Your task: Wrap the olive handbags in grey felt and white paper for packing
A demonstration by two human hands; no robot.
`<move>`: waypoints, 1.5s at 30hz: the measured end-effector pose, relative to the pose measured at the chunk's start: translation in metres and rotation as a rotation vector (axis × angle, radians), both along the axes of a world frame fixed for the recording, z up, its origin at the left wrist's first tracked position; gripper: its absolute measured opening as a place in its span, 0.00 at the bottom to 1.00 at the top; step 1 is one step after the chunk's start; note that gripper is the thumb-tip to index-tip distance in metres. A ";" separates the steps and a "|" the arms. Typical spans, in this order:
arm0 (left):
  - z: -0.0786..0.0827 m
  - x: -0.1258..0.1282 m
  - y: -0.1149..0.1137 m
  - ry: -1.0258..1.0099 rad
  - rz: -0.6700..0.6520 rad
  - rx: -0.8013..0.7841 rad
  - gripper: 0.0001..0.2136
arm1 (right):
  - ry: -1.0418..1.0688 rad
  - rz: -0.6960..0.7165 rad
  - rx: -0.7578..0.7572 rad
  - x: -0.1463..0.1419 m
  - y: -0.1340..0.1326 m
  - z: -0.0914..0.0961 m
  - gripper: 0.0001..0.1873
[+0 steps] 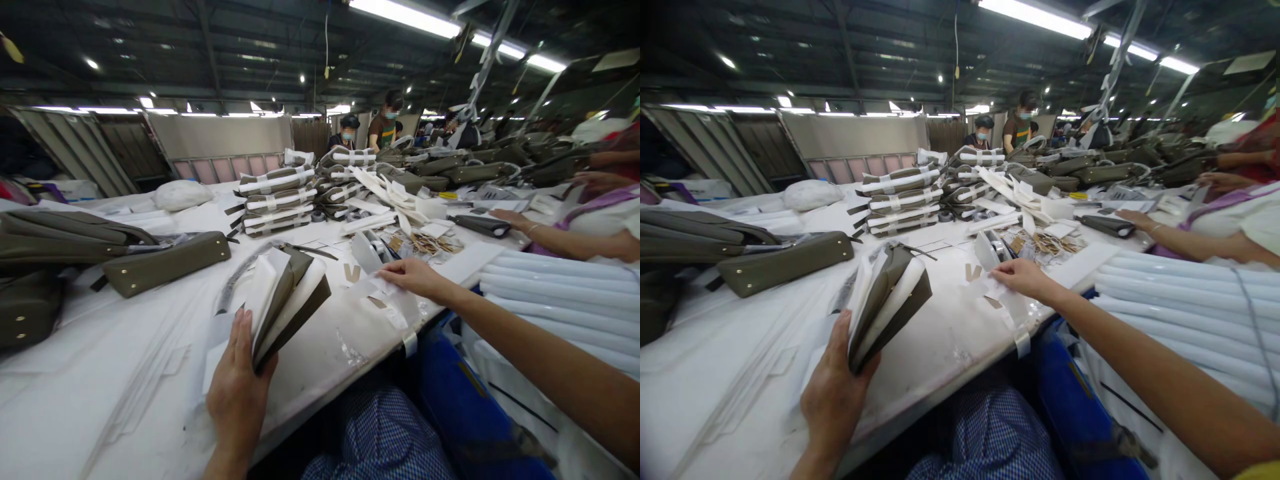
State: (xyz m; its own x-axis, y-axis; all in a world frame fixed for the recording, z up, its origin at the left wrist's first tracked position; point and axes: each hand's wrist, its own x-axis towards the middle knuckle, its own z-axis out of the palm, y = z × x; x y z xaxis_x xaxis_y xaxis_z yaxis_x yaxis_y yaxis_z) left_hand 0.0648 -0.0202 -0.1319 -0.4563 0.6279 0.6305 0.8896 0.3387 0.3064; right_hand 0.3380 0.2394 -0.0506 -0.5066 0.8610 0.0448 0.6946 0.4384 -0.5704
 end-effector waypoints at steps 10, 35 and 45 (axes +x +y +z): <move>-0.002 -0.001 0.001 -0.049 -0.003 -0.007 0.41 | 0.307 0.014 0.149 -0.047 0.007 0.052 0.24; 0.000 -0.003 0.003 -0.047 -0.010 -0.006 0.49 | -0.012 0.379 0.372 -0.080 -0.045 -0.140 0.23; -0.003 -0.004 0.005 -0.049 -0.016 -0.034 0.47 | -0.032 0.385 0.334 -0.093 0.066 -0.108 0.17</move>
